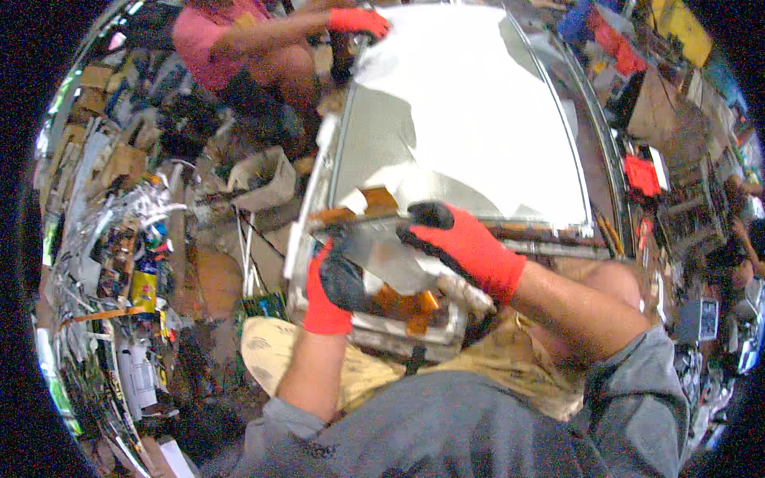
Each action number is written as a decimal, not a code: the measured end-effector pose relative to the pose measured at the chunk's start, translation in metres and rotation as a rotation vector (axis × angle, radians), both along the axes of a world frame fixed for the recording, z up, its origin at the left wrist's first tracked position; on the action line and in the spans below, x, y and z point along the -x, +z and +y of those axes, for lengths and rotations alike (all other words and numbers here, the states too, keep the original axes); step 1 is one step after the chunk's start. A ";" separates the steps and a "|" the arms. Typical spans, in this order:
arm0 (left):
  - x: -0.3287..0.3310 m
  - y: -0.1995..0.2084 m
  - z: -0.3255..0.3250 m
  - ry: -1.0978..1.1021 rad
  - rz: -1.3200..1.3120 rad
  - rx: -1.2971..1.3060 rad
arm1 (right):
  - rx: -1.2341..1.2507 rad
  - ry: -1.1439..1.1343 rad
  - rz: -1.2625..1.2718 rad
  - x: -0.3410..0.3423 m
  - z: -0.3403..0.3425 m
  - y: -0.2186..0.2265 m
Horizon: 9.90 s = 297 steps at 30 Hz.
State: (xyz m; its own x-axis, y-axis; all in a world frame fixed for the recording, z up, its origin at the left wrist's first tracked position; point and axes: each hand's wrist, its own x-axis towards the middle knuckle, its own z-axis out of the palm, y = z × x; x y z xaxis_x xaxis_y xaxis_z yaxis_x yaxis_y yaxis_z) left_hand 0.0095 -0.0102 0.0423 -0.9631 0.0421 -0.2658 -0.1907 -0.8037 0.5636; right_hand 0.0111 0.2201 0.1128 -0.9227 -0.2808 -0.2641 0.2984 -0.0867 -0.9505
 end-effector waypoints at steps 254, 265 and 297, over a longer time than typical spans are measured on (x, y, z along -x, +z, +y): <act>0.004 0.063 0.010 -0.165 0.108 0.781 | -1.273 0.682 0.317 -0.011 0.017 -0.064; 0.004 0.065 0.010 -0.175 0.102 0.797 | -1.153 0.621 0.229 -0.008 0.014 -0.071; 0.004 0.066 0.009 -0.164 0.063 0.734 | -1.049 0.453 0.447 -0.009 0.007 -0.062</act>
